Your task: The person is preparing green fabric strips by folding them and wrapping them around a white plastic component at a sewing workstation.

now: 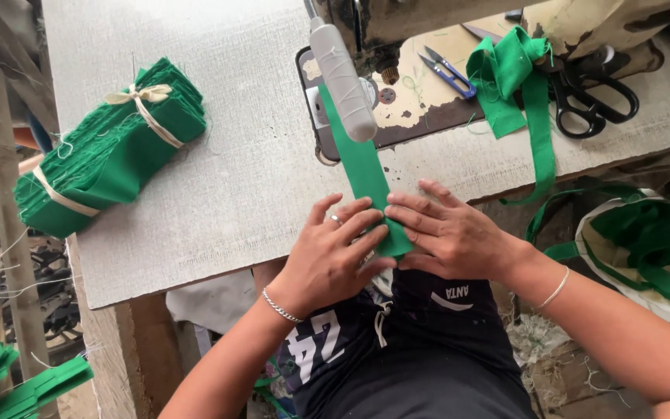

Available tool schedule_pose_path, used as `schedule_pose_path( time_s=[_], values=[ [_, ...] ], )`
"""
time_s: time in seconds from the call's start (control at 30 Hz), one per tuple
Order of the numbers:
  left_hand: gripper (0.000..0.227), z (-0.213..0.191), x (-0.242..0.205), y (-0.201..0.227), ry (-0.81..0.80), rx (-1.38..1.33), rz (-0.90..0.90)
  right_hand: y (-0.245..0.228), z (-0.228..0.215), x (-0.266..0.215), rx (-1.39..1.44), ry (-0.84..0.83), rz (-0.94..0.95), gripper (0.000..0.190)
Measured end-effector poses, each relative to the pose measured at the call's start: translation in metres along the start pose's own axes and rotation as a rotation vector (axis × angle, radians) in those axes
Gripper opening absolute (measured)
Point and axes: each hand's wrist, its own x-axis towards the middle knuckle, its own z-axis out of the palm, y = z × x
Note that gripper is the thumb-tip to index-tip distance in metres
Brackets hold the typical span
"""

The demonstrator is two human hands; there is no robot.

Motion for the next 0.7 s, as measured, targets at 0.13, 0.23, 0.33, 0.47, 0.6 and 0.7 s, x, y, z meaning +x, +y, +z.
schedule_pose_path(
  time_s=[0.13,0.23,0.33,0.47,0.6,0.7],
  values=[
    [0.054,-0.006,0.012,-0.024,-0.009,-0.067,-0.052,-0.002,-0.01,0.011,0.04,-0.017,-0.01,0.053],
    [0.048,-0.006,0.014,-0.045,-0.053,0.073,-0.032,0.0,-0.013,0.014,0.053,-0.055,-0.024,0.048],
    [0.044,-0.011,0.009,-0.052,-0.174,0.06,0.004,0.002,-0.016,0.018,0.061,-0.084,-0.047,0.046],
    [0.042,-0.018,0.008,-0.051,-0.289,0.035,0.0,0.002,-0.021,0.023,0.06,-0.098,-0.045,0.045],
    [0.044,-0.021,0.012,-0.046,-0.299,0.042,0.009,0.004,-0.024,0.023,0.041,-0.111,-0.042,0.044],
    [0.042,-0.022,0.016,-0.049,-0.306,0.058,0.022,0.006,-0.023,0.025,0.042,-0.124,-0.038,0.045]
  ],
)
